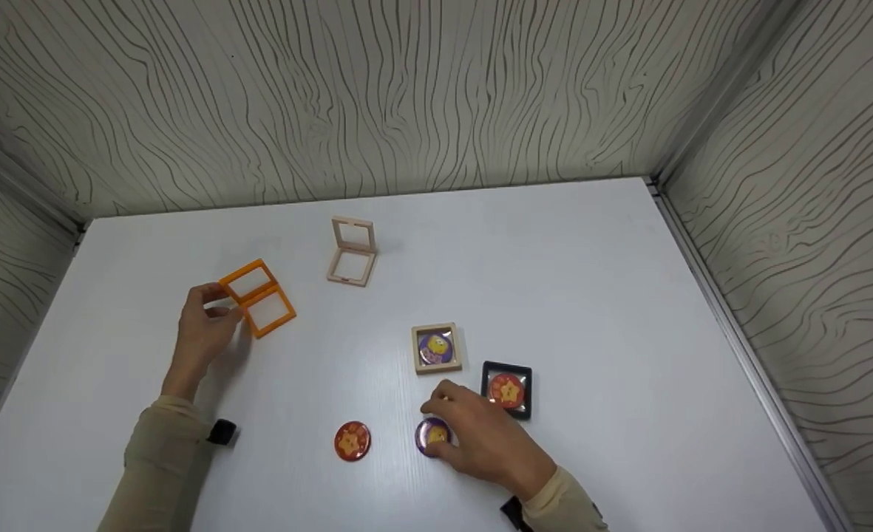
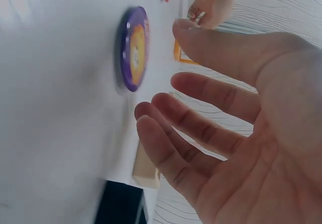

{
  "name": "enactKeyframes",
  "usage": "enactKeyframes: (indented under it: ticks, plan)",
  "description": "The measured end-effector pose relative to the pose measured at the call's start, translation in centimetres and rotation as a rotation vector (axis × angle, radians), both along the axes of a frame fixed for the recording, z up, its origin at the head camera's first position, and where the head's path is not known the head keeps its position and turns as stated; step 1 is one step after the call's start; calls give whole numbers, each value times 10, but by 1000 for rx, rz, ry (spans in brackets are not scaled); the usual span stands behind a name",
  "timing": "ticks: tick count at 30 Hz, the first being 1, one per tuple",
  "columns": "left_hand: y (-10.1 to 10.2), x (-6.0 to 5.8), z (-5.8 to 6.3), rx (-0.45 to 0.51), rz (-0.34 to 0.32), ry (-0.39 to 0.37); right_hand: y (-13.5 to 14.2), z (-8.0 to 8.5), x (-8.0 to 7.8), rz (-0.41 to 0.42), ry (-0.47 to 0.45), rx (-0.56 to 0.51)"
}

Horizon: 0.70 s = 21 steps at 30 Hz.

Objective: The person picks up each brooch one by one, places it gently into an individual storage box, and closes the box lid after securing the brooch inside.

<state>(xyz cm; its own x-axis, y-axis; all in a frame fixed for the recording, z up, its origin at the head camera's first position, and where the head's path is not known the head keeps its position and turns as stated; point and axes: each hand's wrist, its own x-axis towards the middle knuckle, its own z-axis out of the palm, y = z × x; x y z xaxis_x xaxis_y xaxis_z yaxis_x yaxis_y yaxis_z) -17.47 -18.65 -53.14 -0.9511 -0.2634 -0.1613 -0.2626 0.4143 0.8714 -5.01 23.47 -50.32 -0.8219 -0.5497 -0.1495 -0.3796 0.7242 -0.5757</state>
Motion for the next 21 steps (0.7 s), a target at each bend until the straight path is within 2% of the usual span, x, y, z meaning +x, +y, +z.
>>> enactKeyframes:
  ticks: [4, 9, 15, 21]
  plan:
    - [-4, -3, -9, -23, -49, -51, -1, -6, 2, -5, -3, -9]
    - [-7, -8, -14, -108, -89, -52, 0, -11, 4, -8, 13, -18]
    - [-8, -11, -14, -190, -110, -52, -1, -14, 4, 4, 18, -13]
    - [-5, -8, -10, -206, -102, -65, -1, -15, 3, 10, 5, -30]
